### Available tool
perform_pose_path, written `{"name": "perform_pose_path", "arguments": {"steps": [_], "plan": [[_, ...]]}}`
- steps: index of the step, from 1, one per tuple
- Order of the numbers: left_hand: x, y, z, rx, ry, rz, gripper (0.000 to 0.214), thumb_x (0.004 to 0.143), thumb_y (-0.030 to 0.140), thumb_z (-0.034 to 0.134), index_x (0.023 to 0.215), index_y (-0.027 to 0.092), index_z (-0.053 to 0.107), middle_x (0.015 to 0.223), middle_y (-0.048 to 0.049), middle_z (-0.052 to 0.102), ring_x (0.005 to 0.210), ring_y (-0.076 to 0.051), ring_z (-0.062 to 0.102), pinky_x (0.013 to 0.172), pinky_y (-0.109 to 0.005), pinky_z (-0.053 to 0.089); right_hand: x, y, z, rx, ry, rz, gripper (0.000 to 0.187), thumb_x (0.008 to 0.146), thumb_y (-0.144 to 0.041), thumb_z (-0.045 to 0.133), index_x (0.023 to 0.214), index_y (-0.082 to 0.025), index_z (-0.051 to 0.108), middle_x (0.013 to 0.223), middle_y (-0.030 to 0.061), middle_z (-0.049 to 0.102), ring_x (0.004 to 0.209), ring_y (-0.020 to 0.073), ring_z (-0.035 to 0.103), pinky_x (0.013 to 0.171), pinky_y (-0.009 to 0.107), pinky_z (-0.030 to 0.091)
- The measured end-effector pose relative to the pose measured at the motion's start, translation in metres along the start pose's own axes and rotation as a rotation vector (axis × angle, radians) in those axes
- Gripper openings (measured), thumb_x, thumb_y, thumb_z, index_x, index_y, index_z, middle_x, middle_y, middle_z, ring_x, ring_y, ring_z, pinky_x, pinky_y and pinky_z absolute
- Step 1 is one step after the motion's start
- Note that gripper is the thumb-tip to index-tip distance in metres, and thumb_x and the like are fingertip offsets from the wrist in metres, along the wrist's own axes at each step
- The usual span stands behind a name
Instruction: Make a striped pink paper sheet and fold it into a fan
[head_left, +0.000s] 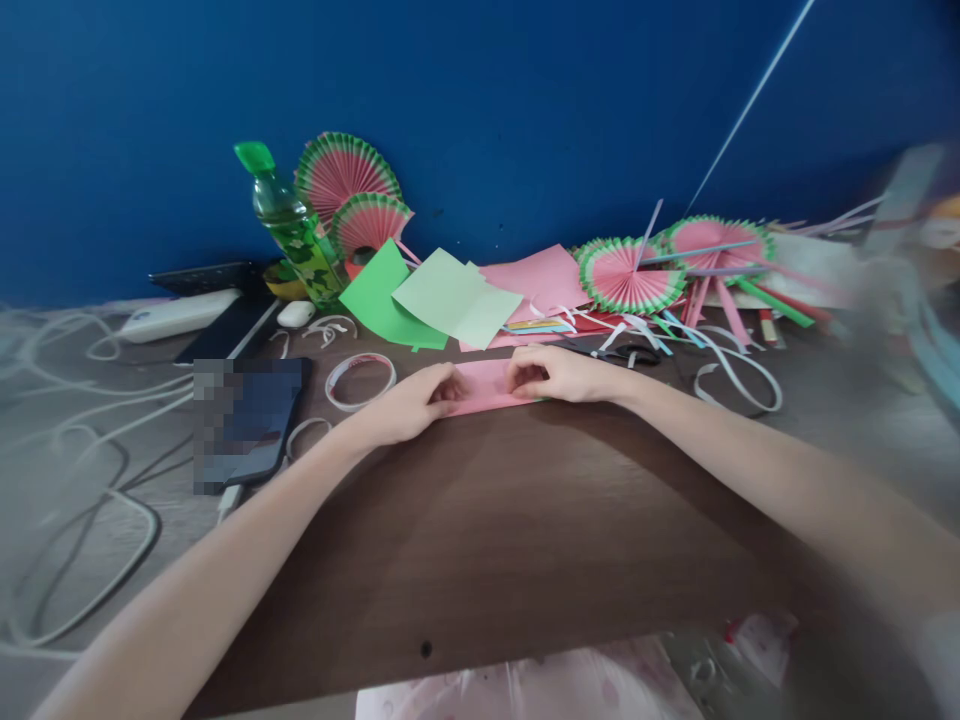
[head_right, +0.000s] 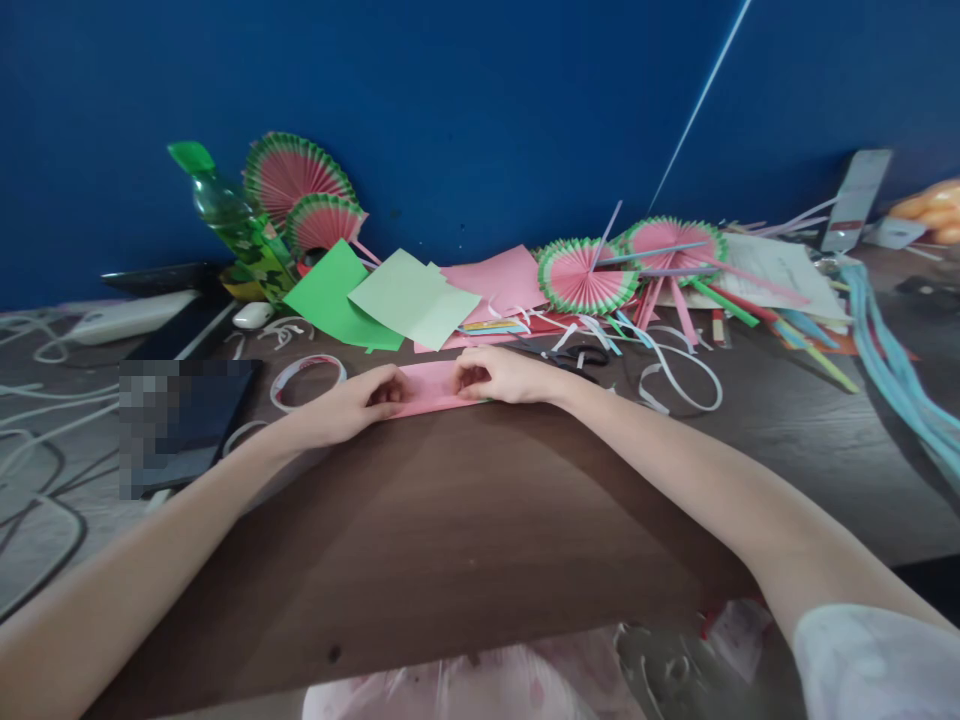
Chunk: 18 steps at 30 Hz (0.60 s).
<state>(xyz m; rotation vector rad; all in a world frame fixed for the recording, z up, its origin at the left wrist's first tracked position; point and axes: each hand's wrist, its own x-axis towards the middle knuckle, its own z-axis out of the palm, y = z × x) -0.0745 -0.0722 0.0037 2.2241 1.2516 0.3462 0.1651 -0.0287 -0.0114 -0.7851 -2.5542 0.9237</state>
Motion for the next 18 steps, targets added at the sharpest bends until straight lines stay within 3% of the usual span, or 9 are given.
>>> {"name": "perform_pose_path", "arguments": {"steps": [4, 8, 13, 18], "plan": [[-0.0014, -0.0005, 0.0008, 0.044, -0.036, 0.107, 0.032, 0.081, 0.017, 0.041, 0.110, 0.021, 0.054, 0.101, -0.0047, 0.055, 0.092, -0.016, 0.050, 0.085, -0.032, 0.040, -0.0008, 0.0003, 0.0015, -0.005, 0.010, 0.002, 0.010, 0.078, -0.019, 0.055, 0.086, -0.017, 0.060, 0.086, 0.0034, 0.057, 0.076, 0.0134, 0.050, 0.070, 0.028, 0.041], [-0.0021, -0.0015, 0.0023, 0.166, -0.075, 0.143, 0.043, 0.083, 0.011, 0.035, 0.115, 0.028, 0.057, 0.091, -0.0038, 0.048, 0.091, -0.016, 0.047, 0.087, -0.032, 0.038, -0.0020, 0.0008, 0.0033, -0.011, 0.026, -0.001, 0.015, 0.078, -0.018, 0.054, 0.091, -0.018, 0.062, 0.084, 0.0027, 0.054, 0.073, 0.0125, 0.048, 0.068, 0.027, 0.042], [-0.0019, -0.0047, 0.0036, 0.345, -0.087, 0.085, 0.050, 0.082, 0.009, 0.033, 0.113, 0.039, 0.058, 0.092, -0.0027, 0.046, 0.089, -0.019, 0.039, 0.087, -0.040, 0.032, -0.0041, 0.0040, 0.0058, -0.007, 0.033, -0.065, 0.025, 0.080, -0.015, 0.050, 0.098, -0.022, 0.066, 0.088, 0.0024, 0.049, 0.078, 0.0120, 0.048, 0.074, 0.028, 0.041], [-0.0023, -0.0036, 0.0027, 0.361, -0.128, 0.045, 0.044, 0.087, 0.016, 0.034, 0.115, 0.040, 0.056, 0.096, -0.0031, 0.044, 0.092, -0.019, 0.036, 0.086, -0.038, 0.029, -0.0052, 0.0072, 0.0082, -0.033, 0.034, -0.086, 0.029, 0.076, -0.006, 0.050, 0.092, -0.020, 0.070, 0.090, 0.0037, 0.049, 0.081, 0.0127, 0.050, 0.076, 0.029, 0.041]]}}
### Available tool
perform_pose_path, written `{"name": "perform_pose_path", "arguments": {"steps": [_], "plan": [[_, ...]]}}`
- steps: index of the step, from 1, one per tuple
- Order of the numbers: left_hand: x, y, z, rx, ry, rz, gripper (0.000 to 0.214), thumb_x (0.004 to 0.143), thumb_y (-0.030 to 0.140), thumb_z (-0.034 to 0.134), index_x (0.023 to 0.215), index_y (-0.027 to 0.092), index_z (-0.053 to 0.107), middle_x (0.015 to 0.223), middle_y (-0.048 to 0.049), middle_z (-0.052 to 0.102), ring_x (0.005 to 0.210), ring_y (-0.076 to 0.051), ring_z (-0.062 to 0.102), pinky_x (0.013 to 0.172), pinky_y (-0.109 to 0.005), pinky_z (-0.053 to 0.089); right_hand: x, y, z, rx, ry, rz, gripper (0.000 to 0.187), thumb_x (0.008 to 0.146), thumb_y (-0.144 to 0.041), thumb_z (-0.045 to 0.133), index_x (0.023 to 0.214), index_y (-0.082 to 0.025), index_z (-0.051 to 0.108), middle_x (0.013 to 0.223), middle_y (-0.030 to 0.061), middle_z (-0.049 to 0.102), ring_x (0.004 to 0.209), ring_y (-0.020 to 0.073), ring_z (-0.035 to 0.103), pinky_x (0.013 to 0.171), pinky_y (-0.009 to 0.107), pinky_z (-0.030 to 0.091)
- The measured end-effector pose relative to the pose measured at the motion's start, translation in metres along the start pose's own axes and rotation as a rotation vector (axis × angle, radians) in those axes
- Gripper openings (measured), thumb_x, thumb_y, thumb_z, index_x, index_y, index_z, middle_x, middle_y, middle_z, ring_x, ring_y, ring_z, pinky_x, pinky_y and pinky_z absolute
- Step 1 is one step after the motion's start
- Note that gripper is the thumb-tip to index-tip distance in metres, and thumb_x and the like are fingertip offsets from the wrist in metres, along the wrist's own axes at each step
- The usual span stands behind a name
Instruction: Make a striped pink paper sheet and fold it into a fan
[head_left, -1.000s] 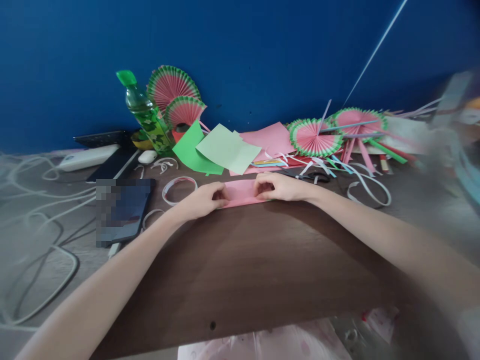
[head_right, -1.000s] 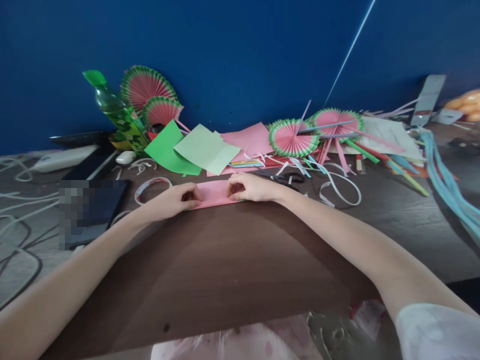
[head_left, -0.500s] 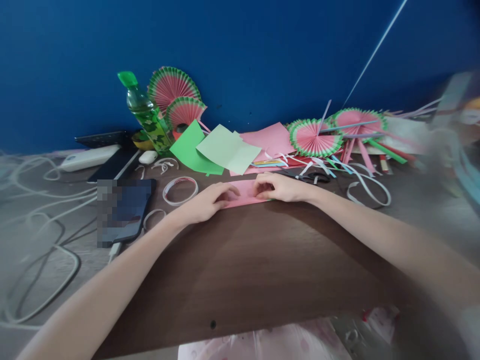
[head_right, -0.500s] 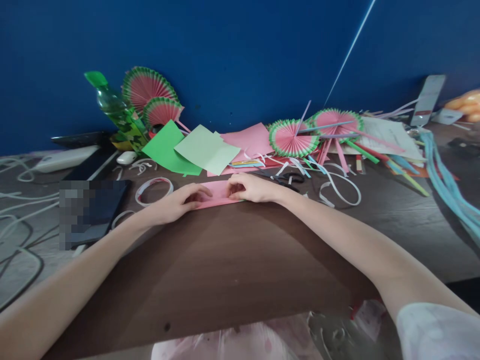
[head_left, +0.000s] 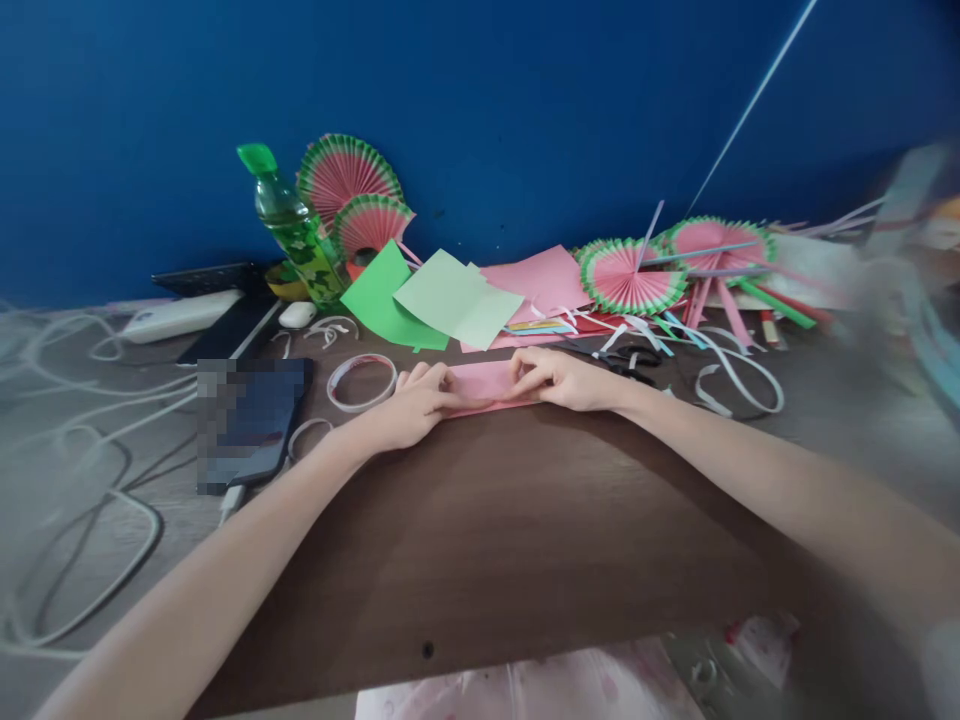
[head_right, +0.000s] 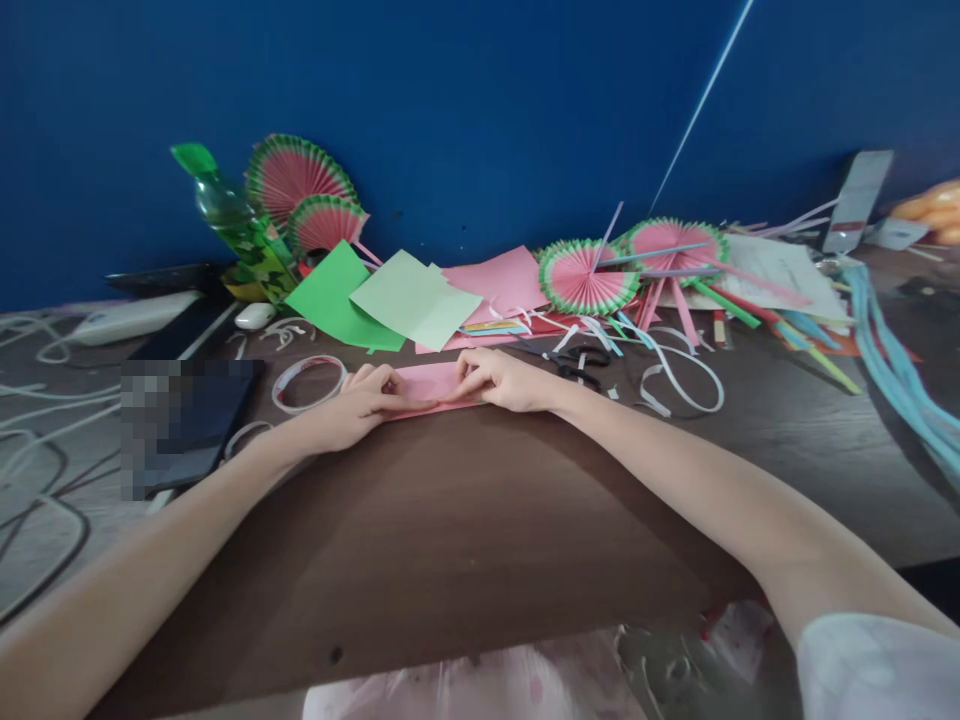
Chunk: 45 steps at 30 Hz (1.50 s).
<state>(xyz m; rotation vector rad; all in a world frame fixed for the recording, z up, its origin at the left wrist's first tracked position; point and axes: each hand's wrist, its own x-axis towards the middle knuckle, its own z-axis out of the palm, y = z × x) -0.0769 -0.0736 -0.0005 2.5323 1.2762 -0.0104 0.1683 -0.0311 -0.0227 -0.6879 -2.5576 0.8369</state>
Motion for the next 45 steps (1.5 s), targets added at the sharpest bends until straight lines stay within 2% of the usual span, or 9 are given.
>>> {"name": "perform_pose_path", "arguments": {"steps": [8, 11, 16, 26, 30, 34, 41, 45], "plan": [[0.002, -0.003, 0.000, -0.013, -0.008, -0.011, 0.041, 0.087, 0.019, 0.035, 0.117, 0.039, 0.055, 0.094, -0.0030, 0.045, 0.092, -0.019, 0.036, 0.086, -0.036, 0.029, 0.000, -0.005, 0.000, -0.086, 0.021, -0.057, 0.026, 0.078, -0.009, 0.052, 0.088, -0.022, 0.071, 0.087, 0.0045, 0.050, 0.084, 0.0148, 0.049, 0.076, 0.031, 0.043], [0.002, -0.010, -0.005, -0.091, -0.063, 0.006, 0.040, 0.087, 0.021, 0.035, 0.119, 0.037, 0.054, 0.096, -0.0026, 0.047, 0.093, -0.018, 0.038, 0.090, -0.036, 0.029, 0.000, -0.005, 0.000, -0.085, 0.014, -0.056, 0.025, 0.079, -0.010, 0.052, 0.090, -0.023, 0.071, 0.088, 0.0045, 0.050, 0.084, 0.0146, 0.049, 0.076, 0.031, 0.043], [-0.002, -0.020, -0.014, -0.258, -0.105, 0.103, 0.038, 0.087, 0.022, 0.038, 0.121, 0.031, 0.053, 0.111, -0.0025, 0.052, 0.104, -0.017, 0.041, 0.097, -0.031, 0.027, 0.000, -0.005, -0.001, -0.070, -0.001, -0.034, 0.024, 0.080, -0.013, 0.053, 0.094, -0.023, 0.070, 0.089, 0.0048, 0.050, 0.084, 0.0143, 0.048, 0.077, 0.030, 0.043], [-0.002, -0.019, -0.012, -0.186, -0.070, 0.111, 0.036, 0.088, 0.025, 0.039, 0.121, 0.028, 0.053, 0.111, -0.0048, 0.054, 0.105, -0.018, 0.045, 0.096, -0.033, 0.029, -0.001, 0.001, -0.010, 0.008, -0.055, 0.008, 0.032, 0.080, -0.012, 0.049, 0.101, -0.027, 0.067, 0.097, 0.0035, 0.055, 0.088, 0.0139, 0.051, 0.083, 0.030, 0.041], [-0.002, -0.021, -0.011, -0.202, -0.066, 0.126, 0.036, 0.088, 0.024, 0.040, 0.120, 0.028, 0.054, 0.111, -0.0049, 0.054, 0.106, -0.018, 0.044, 0.097, -0.033, 0.028, -0.003, 0.005, -0.018, 0.103, -0.107, 0.035, 0.025, 0.082, -0.022, 0.051, 0.101, -0.026, 0.068, 0.105, 0.0035, 0.058, 0.094, 0.0145, 0.054, 0.087, 0.030, 0.041], [-0.001, -0.021, -0.010, -0.221, -0.073, 0.124, 0.036, 0.087, 0.023, 0.040, 0.120, 0.028, 0.055, 0.112, -0.0049, 0.054, 0.106, -0.018, 0.044, 0.098, -0.034, 0.028, -0.004, 0.006, -0.020, 0.133, -0.094, 0.067, 0.023, 0.082, -0.030, 0.053, 0.097, -0.024, 0.069, 0.103, 0.0038, 0.060, 0.093, 0.0150, 0.056, 0.087, 0.030, 0.041], [-0.001, -0.022, -0.010, -0.230, -0.071, 0.113, 0.036, 0.087, 0.024, 0.040, 0.119, 0.029, 0.056, 0.112, -0.0048, 0.054, 0.105, -0.019, 0.044, 0.098, -0.035, 0.028, -0.004, 0.001, -0.026, 0.229, -0.112, 0.118, 0.023, 0.081, -0.023, 0.051, 0.097, -0.020, 0.068, 0.104, 0.0040, 0.063, 0.096, 0.0157, 0.057, 0.089, 0.032, 0.040], [-0.001, -0.021, -0.010, -0.217, -0.074, 0.117, 0.037, 0.086, 0.023, 0.040, 0.119, 0.029, 0.056, 0.112, -0.0044, 0.054, 0.106, -0.019, 0.044, 0.098, -0.035, 0.029, -0.005, 0.003, -0.024, 0.190, -0.086, 0.120, 0.022, 0.081, -0.025, 0.052, 0.096, -0.020, 0.067, 0.101, 0.0038, 0.063, 0.092, 0.0148, 0.057, 0.086, 0.031, 0.041]]}}
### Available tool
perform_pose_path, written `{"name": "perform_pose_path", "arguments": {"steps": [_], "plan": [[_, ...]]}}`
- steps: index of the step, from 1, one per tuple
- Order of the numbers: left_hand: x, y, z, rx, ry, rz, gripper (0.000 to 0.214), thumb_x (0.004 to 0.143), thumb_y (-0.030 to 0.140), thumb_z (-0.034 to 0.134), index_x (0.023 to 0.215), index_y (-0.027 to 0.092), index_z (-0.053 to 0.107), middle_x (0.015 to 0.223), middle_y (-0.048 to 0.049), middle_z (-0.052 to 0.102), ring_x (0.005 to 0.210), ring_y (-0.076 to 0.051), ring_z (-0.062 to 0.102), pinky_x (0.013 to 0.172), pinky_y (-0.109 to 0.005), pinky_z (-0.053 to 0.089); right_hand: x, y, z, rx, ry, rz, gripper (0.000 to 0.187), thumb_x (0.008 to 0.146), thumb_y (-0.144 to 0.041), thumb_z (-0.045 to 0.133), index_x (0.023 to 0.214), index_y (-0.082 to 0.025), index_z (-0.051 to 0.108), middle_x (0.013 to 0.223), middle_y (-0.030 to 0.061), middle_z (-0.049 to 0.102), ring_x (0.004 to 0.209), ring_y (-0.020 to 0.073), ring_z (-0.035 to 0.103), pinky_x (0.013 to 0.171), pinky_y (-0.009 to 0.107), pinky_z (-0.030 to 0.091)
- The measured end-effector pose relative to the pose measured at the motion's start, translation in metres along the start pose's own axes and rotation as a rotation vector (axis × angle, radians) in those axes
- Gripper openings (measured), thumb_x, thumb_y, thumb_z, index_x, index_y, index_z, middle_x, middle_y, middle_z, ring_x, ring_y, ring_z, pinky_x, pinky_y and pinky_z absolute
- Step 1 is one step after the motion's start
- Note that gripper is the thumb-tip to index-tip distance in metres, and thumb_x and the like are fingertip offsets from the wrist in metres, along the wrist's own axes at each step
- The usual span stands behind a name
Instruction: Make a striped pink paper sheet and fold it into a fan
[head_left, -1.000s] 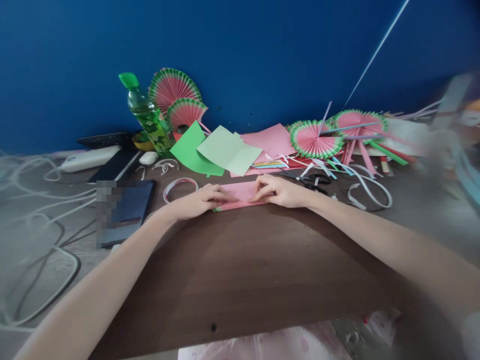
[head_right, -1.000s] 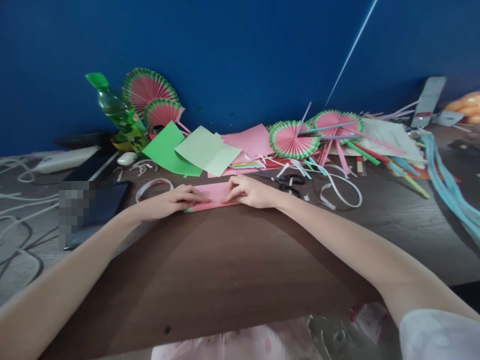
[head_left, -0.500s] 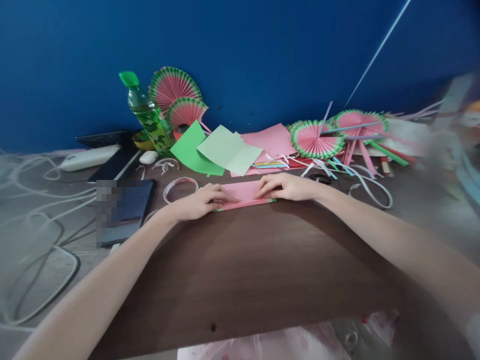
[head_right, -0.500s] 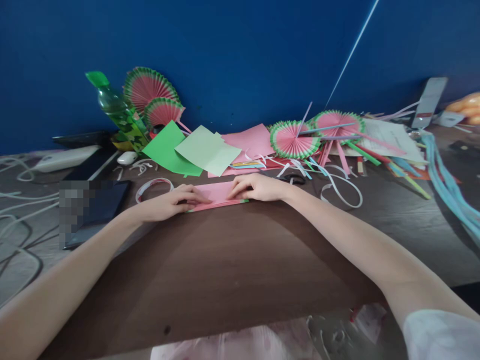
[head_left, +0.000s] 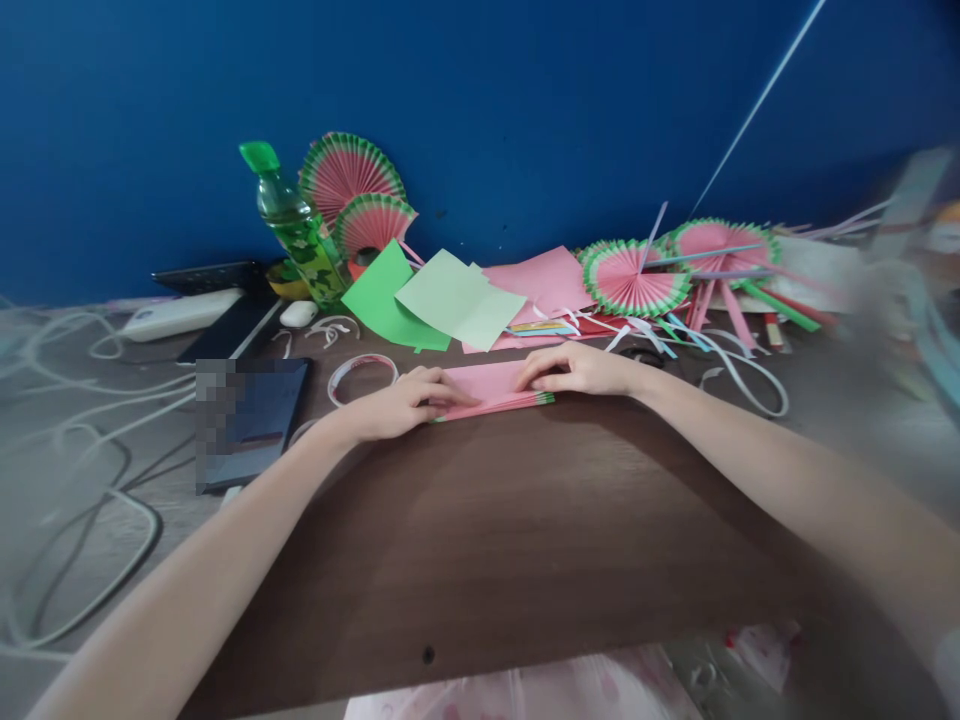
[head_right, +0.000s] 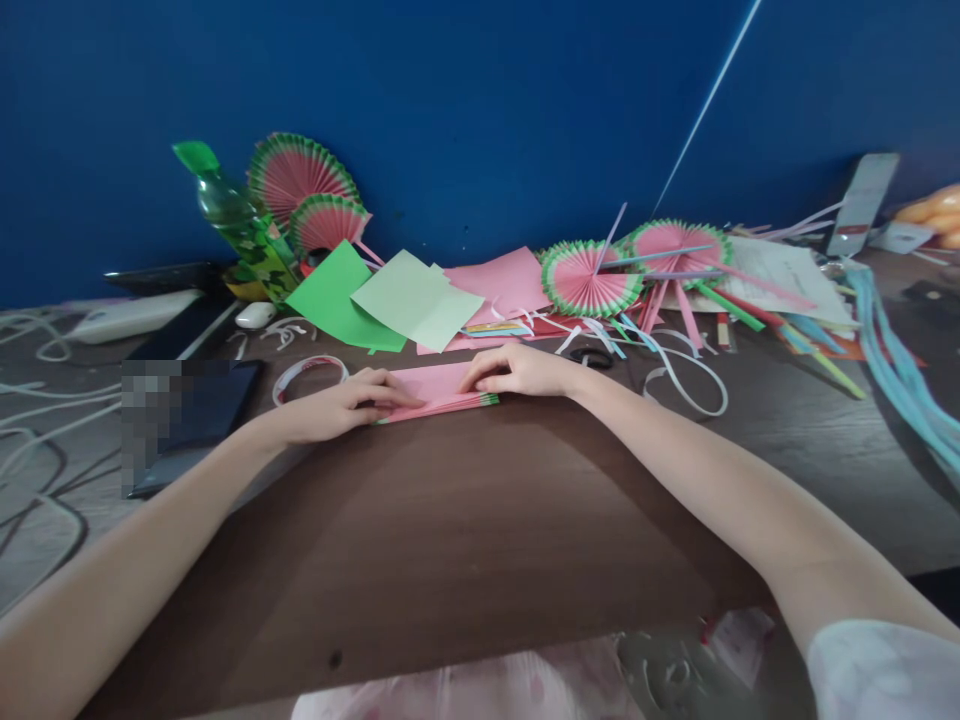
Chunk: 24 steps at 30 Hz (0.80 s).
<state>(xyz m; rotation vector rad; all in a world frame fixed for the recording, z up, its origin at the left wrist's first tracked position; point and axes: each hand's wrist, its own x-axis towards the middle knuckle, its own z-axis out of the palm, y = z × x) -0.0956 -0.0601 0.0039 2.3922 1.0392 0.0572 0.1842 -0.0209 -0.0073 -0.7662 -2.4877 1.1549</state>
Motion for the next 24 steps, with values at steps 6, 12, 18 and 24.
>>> {"name": "perform_pose_path", "arguments": {"steps": [6, 12, 18, 24], "plan": [[-0.0001, 0.0024, -0.0009, 0.003, 0.002, -0.004, 0.037, 0.086, 0.022, 0.040, 0.118, 0.029, 0.056, 0.112, -0.0047, 0.054, 0.105, -0.019, 0.044, 0.098, -0.035, 0.030, 0.0001, -0.0018, 0.0030, -0.042, -0.017, -0.040, 0.020, 0.080, -0.025, 0.054, 0.096, -0.020, 0.066, 0.102, 0.0039, 0.061, 0.094, 0.0144, 0.056, 0.088, 0.031, 0.040], [-0.0006, 0.0023, -0.0018, 0.000, -0.006, -0.008, 0.036, 0.086, 0.023, 0.040, 0.118, 0.028, 0.056, 0.113, -0.0045, 0.054, 0.107, -0.018, 0.044, 0.099, -0.034, 0.029, -0.0002, -0.0041, 0.0008, -0.033, -0.040, -0.020, 0.020, 0.082, -0.025, 0.052, 0.096, -0.019, 0.065, 0.101, 0.0044, 0.060, 0.093, 0.0142, 0.055, 0.087, 0.030, 0.040], [-0.0007, -0.0013, -0.0004, -0.004, -0.005, -0.003, 0.035, 0.086, 0.023, 0.040, 0.117, 0.029, 0.056, 0.114, -0.0035, 0.053, 0.108, -0.018, 0.043, 0.099, -0.033, 0.028, 0.0005, -0.0027, -0.0009, 0.028, -0.042, 0.013, 0.021, 0.083, -0.026, 0.050, 0.095, -0.019, 0.066, 0.102, 0.0044, 0.061, 0.095, 0.0144, 0.056, 0.087, 0.030, 0.040], [-0.0006, -0.0002, -0.0008, -0.006, -0.013, -0.016, 0.036, 0.086, 0.024, 0.039, 0.117, 0.027, 0.057, 0.114, -0.0040, 0.053, 0.108, -0.019, 0.042, 0.099, -0.034, 0.028, 0.0001, -0.0041, -0.0020, 0.056, -0.051, 0.023, 0.019, 0.081, -0.024, 0.051, 0.093, -0.018, 0.065, 0.102, 0.0045, 0.062, 0.096, 0.0148, 0.057, 0.088, 0.031, 0.041]]}}
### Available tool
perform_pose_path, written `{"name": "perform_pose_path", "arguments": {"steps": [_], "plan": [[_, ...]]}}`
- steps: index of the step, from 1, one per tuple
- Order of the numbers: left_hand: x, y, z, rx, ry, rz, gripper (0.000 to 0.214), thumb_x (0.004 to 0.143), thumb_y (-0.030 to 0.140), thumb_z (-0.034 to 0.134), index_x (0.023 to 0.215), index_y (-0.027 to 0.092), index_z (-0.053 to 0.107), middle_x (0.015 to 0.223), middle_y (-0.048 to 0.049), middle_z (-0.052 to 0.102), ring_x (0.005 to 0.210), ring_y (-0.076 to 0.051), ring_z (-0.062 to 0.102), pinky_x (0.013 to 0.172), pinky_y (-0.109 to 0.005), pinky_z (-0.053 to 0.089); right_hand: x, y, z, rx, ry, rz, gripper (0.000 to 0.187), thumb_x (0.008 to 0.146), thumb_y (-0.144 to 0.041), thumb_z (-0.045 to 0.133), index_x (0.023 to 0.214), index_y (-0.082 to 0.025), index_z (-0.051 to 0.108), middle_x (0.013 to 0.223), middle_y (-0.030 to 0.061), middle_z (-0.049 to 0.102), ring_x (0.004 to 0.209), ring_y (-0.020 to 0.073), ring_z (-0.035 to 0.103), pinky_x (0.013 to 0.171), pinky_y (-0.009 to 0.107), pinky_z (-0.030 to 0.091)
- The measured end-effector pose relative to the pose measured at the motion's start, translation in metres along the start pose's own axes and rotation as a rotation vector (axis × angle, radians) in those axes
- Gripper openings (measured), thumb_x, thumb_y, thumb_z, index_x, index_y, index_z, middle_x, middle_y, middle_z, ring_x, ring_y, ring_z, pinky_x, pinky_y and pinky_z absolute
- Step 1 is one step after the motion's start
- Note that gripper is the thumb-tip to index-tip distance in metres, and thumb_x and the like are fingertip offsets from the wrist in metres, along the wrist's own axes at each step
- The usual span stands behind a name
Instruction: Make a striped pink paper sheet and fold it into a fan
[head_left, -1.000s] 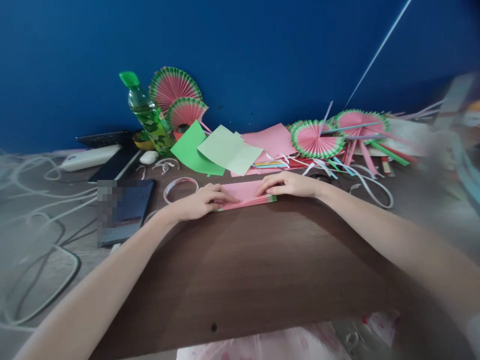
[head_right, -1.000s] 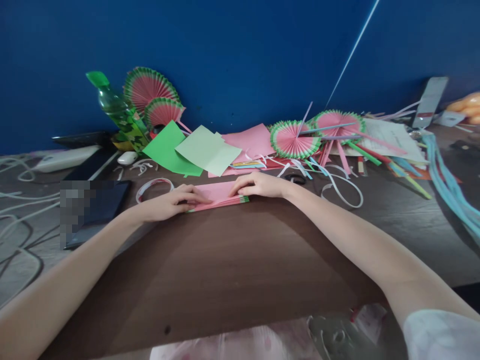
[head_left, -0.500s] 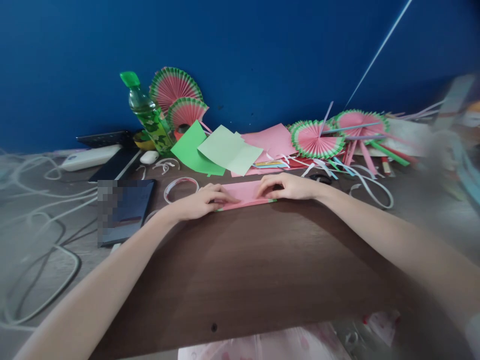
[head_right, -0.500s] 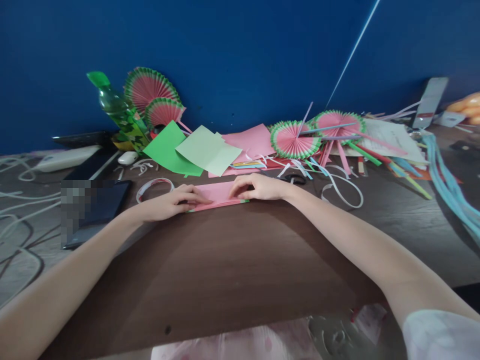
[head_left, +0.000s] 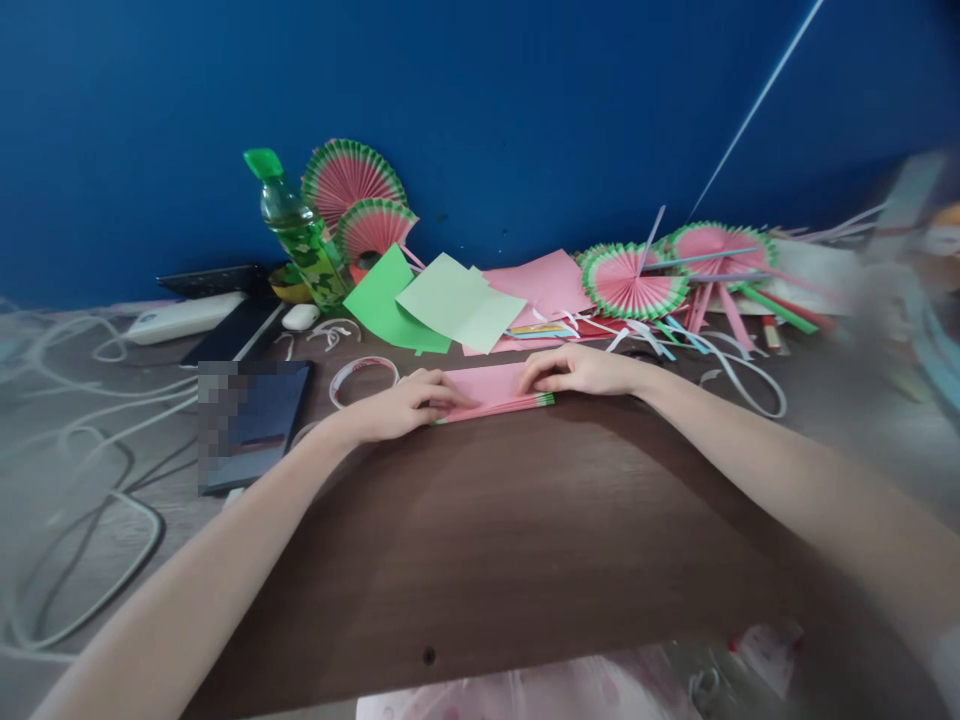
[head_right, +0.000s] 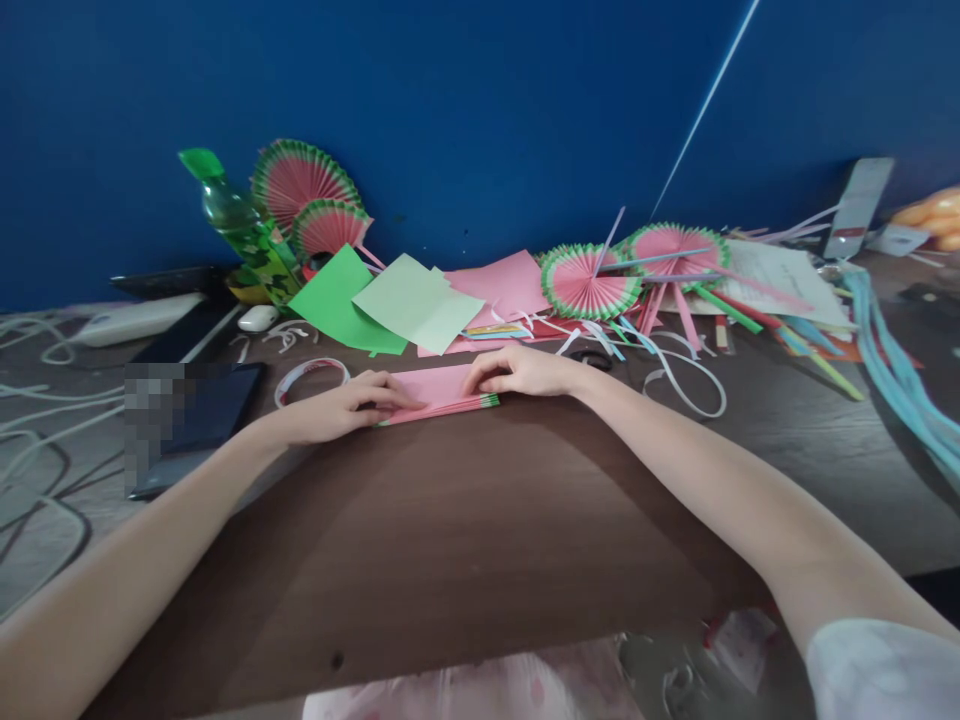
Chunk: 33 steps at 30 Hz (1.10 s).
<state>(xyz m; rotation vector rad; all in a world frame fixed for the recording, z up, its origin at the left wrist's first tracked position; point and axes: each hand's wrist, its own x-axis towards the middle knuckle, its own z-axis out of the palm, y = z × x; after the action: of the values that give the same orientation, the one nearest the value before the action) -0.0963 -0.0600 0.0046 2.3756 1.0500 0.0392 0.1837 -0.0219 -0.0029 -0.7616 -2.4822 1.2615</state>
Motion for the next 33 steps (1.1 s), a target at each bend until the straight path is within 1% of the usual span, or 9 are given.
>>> {"name": "perform_pose_path", "arguments": {"steps": [8, 12, 15, 19, 22, 26, 29, 31, 33], "plan": [[0.000, -0.003, 0.001, 0.029, 0.014, 0.029, 0.035, 0.086, 0.024, 0.038, 0.116, 0.028, 0.057, 0.113, -0.0036, 0.054, 0.107, -0.019, 0.043, 0.098, -0.034, 0.029, 0.000, 0.005, 0.004, -0.064, 0.013, -0.048, 0.017, 0.078, -0.022, 0.055, 0.094, -0.019, 0.062, 0.101, 0.0039, 0.060, 0.094, 0.0142, 0.055, 0.085, 0.030, 0.042], [-0.001, 0.001, -0.001, -0.006, 0.045, 0.038, 0.032, 0.085, 0.022, 0.041, 0.113, 0.023, 0.056, 0.111, -0.0042, 0.054, 0.102, -0.018, 0.046, 0.094, -0.032, 0.034, 0.001, 0.003, 0.006, -0.139, 0.031, -0.078, 0.008, 0.078, -0.017, 0.052, 0.083, -0.017, 0.057, 0.093, 0.0044, 0.056, 0.085, 0.0132, 0.053, 0.078, 0.029, 0.043], [-0.003, 0.008, 0.000, 0.010, 0.093, 0.049, 0.026, 0.083, 0.020, 0.042, 0.104, 0.019, 0.057, 0.104, -0.0046, 0.056, 0.097, -0.017, 0.048, 0.088, -0.030, 0.037, 0.002, -0.003, 0.005, -0.256, 0.030, -0.064, 0.006, 0.077, -0.015, 0.051, 0.077, -0.017, 0.057, 0.085, 0.0037, 0.054, 0.079, 0.0134, 0.051, 0.074, 0.028, 0.042], [-0.002, 0.016, 0.003, 0.160, 0.165, 0.078, 0.017, 0.081, 0.026, 0.048, 0.094, 0.018, 0.056, 0.095, -0.0039, 0.056, 0.091, -0.018, 0.049, 0.082, -0.030, 0.039, 0.001, -0.015, 0.004, -0.380, 0.013, -0.011, 0.013, 0.078, -0.014, 0.048, 0.078, -0.018, 0.060, 0.083, 0.0033, 0.056, 0.074, 0.0131, 0.052, 0.069, 0.026, 0.040], [-0.001, 0.019, 0.006, 0.298, 0.221, 0.060, 0.020, 0.081, 0.034, 0.051, 0.090, 0.017, 0.055, 0.090, -0.0050, 0.056, 0.086, -0.018, 0.050, 0.074, -0.029, 0.040, -0.001, -0.029, 0.005, -0.499, 0.008, 0.003, 0.017, 0.078, -0.013, 0.046, 0.075, -0.019, 0.061, 0.081, 0.0029, 0.059, 0.070, 0.0127, 0.053, 0.065, 0.026, 0.038], [-0.001, 0.021, 0.008, 0.556, 0.263, 0.124, 0.026, 0.088, 0.033, 0.038, 0.089, 0.016, 0.058, 0.086, -0.0076, 0.058, 0.081, -0.019, 0.052, 0.071, -0.030, 0.040, -0.004, -0.046, 0.015, -0.749, 0.028, 0.064, 0.009, 0.077, -0.022, 0.053, 0.072, -0.020, 0.061, 0.076, 0.0033, 0.061, 0.069, 0.0154, 0.053, 0.057, 0.026, 0.033], [-0.001, 0.022, 0.010, 0.715, 0.297, 0.114, 0.037, 0.091, 0.031, 0.028, 0.086, 0.015, 0.061, 0.081, -0.0085, 0.059, 0.076, -0.019, 0.053, 0.069, -0.030, 0.039, -0.003, -0.051, 0.023, -0.916, 0.049, 0.125, 0.005, 0.075, -0.020, 0.056, 0.075, -0.019, 0.061, 0.079, 0.0058, 0.063, 0.070, 0.0177, 0.055, 0.055, 0.027, 0.032], [-0.001, 0.024, 0.010, 0.712, 0.337, 0.080, 0.039, 0.091, 0.030, 0.026, 0.085, 0.015, 0.062, 0.079, -0.0082, 0.060, 0.075, -0.018, 0.054, 0.068, -0.030, 0.040, -0.002, -0.051, 0.025, -0.952, 0.063, 0.132, 0.010, 0.077, -0.016, 0.052, 0.077, -0.018, 0.061, 0.081, 0.0070, 0.064, 0.072, 0.0184, 0.056, 0.055, 0.028, 0.032], [-0.001, 0.026, 0.006, 0.606, 0.396, 0.039, 0.037, 0.091, 0.029, 0.028, 0.085, 0.015, 0.062, 0.079, -0.0073, 0.061, 0.076, -0.017, 0.055, 0.069, -0.028, 0.040, -0.002, -0.051, 0.023, -0.923, 0.110, 0.120, 0.016, 0.079, -0.013, 0.046, 0.079, -0.017, 0.062, 0.083, 0.0076, 0.064, 0.074, 0.0192, 0.057, 0.056, 0.029, 0.034]]}}
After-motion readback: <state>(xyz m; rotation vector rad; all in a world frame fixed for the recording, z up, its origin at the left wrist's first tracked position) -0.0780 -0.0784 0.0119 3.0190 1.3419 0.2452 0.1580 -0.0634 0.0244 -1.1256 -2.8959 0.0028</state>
